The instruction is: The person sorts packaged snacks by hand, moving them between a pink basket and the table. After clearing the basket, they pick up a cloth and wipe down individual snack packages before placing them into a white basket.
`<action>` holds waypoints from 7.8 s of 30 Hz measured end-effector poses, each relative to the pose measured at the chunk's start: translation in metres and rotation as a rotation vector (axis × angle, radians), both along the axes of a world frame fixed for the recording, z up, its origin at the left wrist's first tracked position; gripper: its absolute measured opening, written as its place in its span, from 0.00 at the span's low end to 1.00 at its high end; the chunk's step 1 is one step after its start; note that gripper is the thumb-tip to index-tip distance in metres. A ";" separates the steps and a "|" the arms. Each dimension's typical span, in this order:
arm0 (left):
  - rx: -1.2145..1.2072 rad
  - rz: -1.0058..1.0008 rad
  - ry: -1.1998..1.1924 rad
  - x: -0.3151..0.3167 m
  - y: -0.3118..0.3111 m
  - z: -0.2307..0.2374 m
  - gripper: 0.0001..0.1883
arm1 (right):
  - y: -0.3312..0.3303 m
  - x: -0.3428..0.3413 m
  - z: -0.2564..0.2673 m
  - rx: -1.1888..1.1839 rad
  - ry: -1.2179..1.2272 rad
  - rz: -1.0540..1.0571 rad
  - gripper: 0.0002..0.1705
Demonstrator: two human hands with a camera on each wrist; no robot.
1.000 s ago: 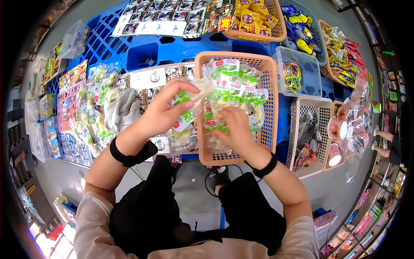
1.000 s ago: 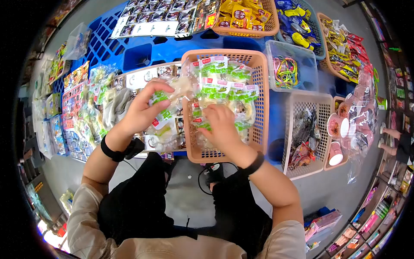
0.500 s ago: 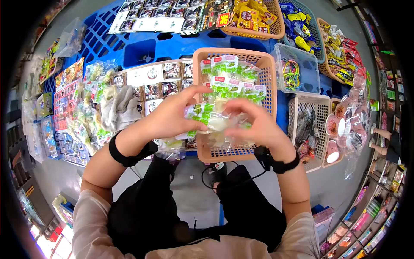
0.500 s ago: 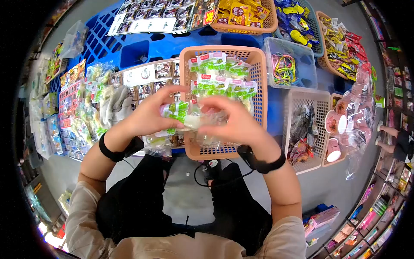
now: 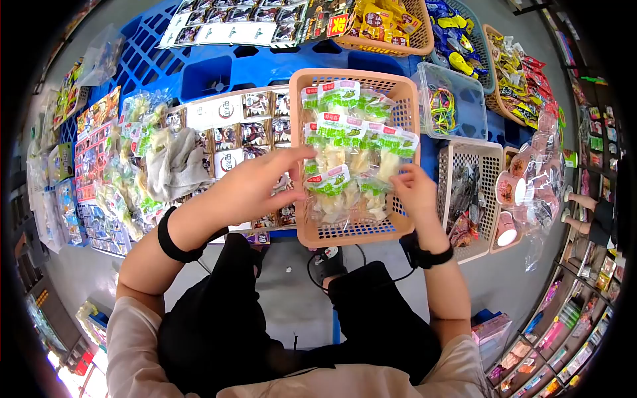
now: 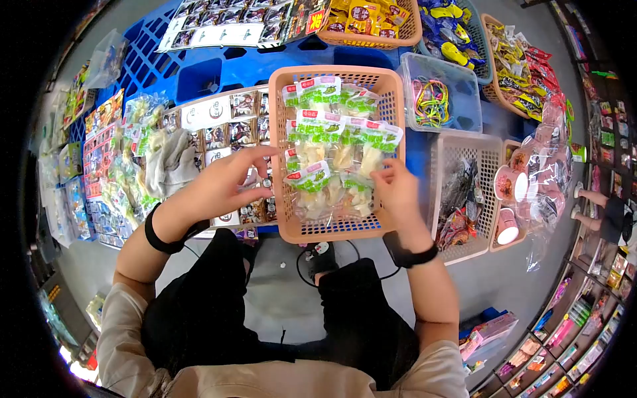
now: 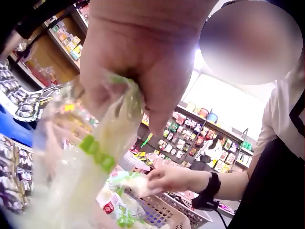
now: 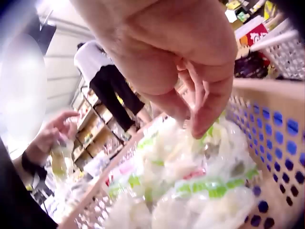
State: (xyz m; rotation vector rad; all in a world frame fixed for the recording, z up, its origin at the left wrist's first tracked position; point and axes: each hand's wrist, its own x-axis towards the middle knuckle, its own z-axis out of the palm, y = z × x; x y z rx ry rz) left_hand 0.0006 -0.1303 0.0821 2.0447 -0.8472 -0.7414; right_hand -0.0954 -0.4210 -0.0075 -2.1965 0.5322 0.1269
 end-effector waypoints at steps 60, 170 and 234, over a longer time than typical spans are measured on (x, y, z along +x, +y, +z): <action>-0.070 0.440 0.311 -0.005 -0.008 -0.015 0.12 | 0.079 -0.002 0.042 1.159 0.253 0.155 0.19; -0.337 0.478 0.875 0.008 0.036 -0.036 0.22 | 0.026 -0.021 0.018 -0.674 0.181 0.175 0.21; -0.062 0.116 0.349 -0.010 -0.010 -0.040 0.11 | 0.002 -0.028 -0.007 -0.202 0.019 0.031 0.16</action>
